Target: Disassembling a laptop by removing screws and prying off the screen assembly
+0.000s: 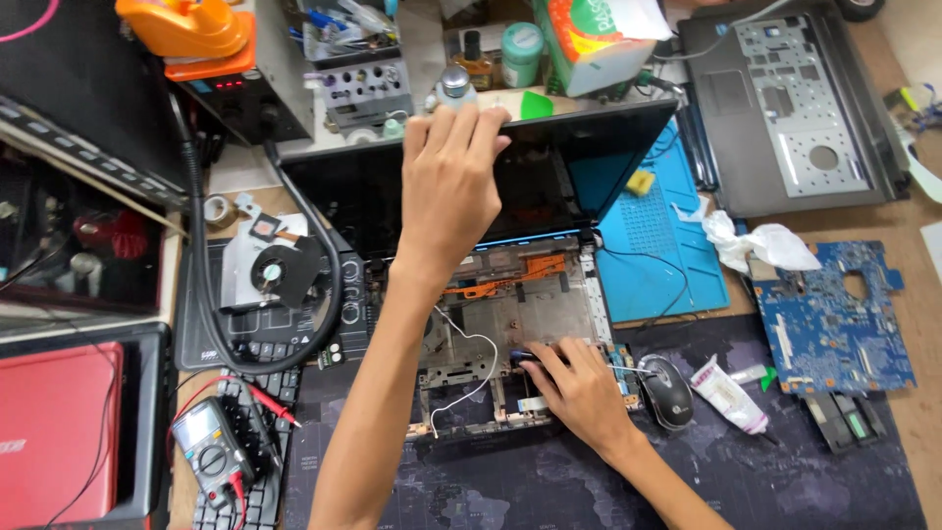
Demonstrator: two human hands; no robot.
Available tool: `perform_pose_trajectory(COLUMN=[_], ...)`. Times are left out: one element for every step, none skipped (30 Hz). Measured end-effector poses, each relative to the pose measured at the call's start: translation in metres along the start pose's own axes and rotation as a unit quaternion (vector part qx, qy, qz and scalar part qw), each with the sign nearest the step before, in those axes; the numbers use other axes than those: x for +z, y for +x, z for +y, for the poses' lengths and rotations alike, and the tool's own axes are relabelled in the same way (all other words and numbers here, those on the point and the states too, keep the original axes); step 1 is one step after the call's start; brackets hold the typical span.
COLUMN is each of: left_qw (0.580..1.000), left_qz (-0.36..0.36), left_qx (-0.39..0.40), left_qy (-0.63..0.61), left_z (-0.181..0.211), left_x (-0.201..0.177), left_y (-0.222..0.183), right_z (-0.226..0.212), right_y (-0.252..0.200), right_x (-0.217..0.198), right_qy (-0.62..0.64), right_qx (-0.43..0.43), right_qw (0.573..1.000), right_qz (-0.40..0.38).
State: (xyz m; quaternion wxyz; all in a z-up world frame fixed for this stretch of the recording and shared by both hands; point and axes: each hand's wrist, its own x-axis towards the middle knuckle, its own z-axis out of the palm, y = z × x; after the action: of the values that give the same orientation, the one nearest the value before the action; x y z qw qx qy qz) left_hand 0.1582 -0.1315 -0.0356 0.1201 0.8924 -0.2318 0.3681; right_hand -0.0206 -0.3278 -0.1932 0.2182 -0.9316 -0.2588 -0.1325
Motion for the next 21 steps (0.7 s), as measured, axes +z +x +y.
perform_pose_trajectory(left_qw=[1.0, 1.0, 0.999, 1.0, 1.0, 0.999, 0.999, 0.998, 0.997, 0.997, 0.997, 0.997, 0.997, 0.997, 0.997, 0.997, 0.997, 0.997, 0.997, 0.997, 0.997], left_qz=[-0.001, -0.01, -0.019, -0.021, 0.012, 0.045, 0.045, 0.055, 0.069, 0.071, 0.072, 0.073, 0.074, 0.076, 0.079, 0.08, 0.081, 0.081, 0.079, 0.079, 0.08], left_qx=[0.004, 0.002, 0.0, 0.002, 0.014, 0.025, 0.024, 0.022, 0.02, 0.019, 0.017, 0.015, 0.014, 0.013, 0.012, 0.011, 0.009, 0.007, 0.006, 0.006, 0.009], left_qy=[-0.009, 0.009, 0.027, 0.02, 0.016, 0.012, 0.01, 0.011, 0.013, 0.013, 0.009, 0.005, 0.005, 0.004, 0.003, 0.003, 0.0, -0.004, -0.003, -0.005, -0.009], left_z=[0.001, 0.003, 0.003, 0.003, 0.002, 0.0, 0.002, 0.004, 0.005, 0.006, 0.007, 0.008, 0.009, 0.009, 0.009, 0.011, 0.011, 0.012, 0.012, 0.012, 0.013], left_x=[-0.001, -0.002, -0.004, 0.0, 0.004, 0.007, 0.006, 0.005, 0.004, 0.004, 0.003, 0.003, 0.003, 0.004, 0.004, 0.004, 0.003, 0.002, 0.0, -0.001, -0.002], left_y=[-0.001, -0.002, -0.004, -0.007, -0.008, -0.009, -0.01, -0.01, -0.009, -0.009, -0.01, -0.012, -0.012, -0.013, -0.013, -0.014, -0.014, -0.014, -0.014, -0.014, -0.013], right_z=[-0.001, -0.002, -0.004, 0.007, 0.021, 0.034, 0.03, 0.025, 0.023, 0.03, 0.037, 0.043, 0.048, 0.053, 0.058, 0.06, 0.061, 0.063, 0.064, 0.064, 0.066], right_y=[0.004, 0.008, 0.013, 0.008, 0.007, 0.006, 0.019, 0.032, 0.048, 0.054, 0.059, 0.063, 0.07, 0.077, 0.085, 0.087, 0.09, 0.093, 0.097, 0.101, 0.106], right_x=[-0.005, -0.01, -0.015, -0.007, 0.002, 0.011, -0.016, -0.043, -0.07, -0.079, -0.087, -0.096, -0.097, -0.099, -0.1, -0.098, -0.096, -0.093, -0.089, -0.086, -0.083], right_qy=[-0.004, 0.002, 0.011, 0.008, -0.029, -0.065, -0.066, -0.017, 0.031, 0.03, 0.097, 0.163, 0.162, 0.218, 0.273, 0.273, 0.283, 0.294, 0.296, 0.298, 0.298], right_qx=[0.008, 0.0, -0.008, -0.001, -0.004, -0.007, -0.006, 0.026, 0.056, 0.055, 0.078, 0.101, 0.1, 0.082, 0.063, 0.062, 0.056, 0.05, 0.051, 0.037, 0.023], right_qw=[1.0, 1.0, 1.0, 1.0, 0.998, 0.993, 0.993, 0.993, 0.989, 0.989, 0.974, 0.952, 0.952, 0.931, 0.904, 0.905, 0.896, 0.887, 0.886, 0.887, 0.886], right_qz=[0.0, 0.005, 0.008, 0.007, 0.052, 0.098, 0.096, 0.114, 0.134, 0.135, 0.188, 0.241, 0.24, 0.281, 0.322, 0.322, 0.338, 0.353, 0.352, 0.352, 0.353])
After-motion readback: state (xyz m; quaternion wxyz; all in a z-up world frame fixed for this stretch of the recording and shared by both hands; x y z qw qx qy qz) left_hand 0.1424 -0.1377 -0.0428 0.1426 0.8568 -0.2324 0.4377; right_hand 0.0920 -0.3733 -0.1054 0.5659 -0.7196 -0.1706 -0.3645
